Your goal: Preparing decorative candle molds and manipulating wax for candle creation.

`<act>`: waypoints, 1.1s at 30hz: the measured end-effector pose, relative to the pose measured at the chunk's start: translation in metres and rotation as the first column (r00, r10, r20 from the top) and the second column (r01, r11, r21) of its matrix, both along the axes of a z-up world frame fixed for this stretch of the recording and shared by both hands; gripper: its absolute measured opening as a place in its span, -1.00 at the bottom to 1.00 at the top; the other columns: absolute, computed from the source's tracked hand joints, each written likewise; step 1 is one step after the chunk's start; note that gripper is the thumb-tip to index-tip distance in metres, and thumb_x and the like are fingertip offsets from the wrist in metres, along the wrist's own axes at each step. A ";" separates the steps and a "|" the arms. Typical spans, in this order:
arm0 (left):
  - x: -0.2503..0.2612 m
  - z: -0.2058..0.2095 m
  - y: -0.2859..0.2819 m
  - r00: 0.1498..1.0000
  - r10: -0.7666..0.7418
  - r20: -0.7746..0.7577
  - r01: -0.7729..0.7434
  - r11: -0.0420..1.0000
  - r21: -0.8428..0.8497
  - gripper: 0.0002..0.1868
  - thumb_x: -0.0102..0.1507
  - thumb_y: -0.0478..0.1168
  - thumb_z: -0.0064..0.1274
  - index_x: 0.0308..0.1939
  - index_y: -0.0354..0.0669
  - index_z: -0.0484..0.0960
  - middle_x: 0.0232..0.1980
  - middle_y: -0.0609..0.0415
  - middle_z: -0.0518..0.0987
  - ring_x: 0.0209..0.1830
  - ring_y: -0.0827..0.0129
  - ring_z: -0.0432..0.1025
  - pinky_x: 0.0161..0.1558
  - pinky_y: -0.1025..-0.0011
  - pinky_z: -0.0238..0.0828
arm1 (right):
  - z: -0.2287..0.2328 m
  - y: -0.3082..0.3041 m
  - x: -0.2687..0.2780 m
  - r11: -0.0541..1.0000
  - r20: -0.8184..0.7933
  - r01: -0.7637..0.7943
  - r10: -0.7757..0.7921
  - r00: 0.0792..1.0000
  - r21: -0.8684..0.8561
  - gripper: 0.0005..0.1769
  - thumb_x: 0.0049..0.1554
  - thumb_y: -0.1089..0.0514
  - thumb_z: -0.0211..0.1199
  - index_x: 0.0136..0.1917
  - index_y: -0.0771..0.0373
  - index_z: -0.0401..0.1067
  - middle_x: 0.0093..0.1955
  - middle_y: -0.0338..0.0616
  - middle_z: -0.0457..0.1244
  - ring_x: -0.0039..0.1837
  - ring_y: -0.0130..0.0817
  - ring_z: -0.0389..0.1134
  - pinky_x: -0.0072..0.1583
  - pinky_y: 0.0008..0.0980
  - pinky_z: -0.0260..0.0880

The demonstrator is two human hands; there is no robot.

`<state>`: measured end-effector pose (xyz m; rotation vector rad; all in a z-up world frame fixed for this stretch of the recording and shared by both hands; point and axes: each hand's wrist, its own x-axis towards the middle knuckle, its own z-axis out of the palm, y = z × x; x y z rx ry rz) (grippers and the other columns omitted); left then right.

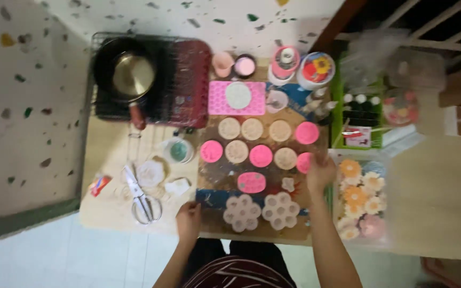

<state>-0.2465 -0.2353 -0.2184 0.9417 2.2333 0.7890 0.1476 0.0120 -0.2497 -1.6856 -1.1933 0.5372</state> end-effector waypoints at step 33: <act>-0.011 -0.026 0.040 0.971 -0.207 0.116 0.186 0.967 0.172 -0.86 0.16 -0.36 0.19 -0.20 -0.26 0.62 -0.36 -0.11 0.64 -0.36 0.07 0.57 -0.26 0.18 0.49 | 0.089 -0.202 -0.084 0.871 -0.116 -0.114 0.066 0.991 -0.478 -0.70 0.19 0.04 0.32 -0.10 0.37 0.57 -0.30 -0.06 0.40 -0.24 -0.43 0.43 -0.11 -0.37 0.43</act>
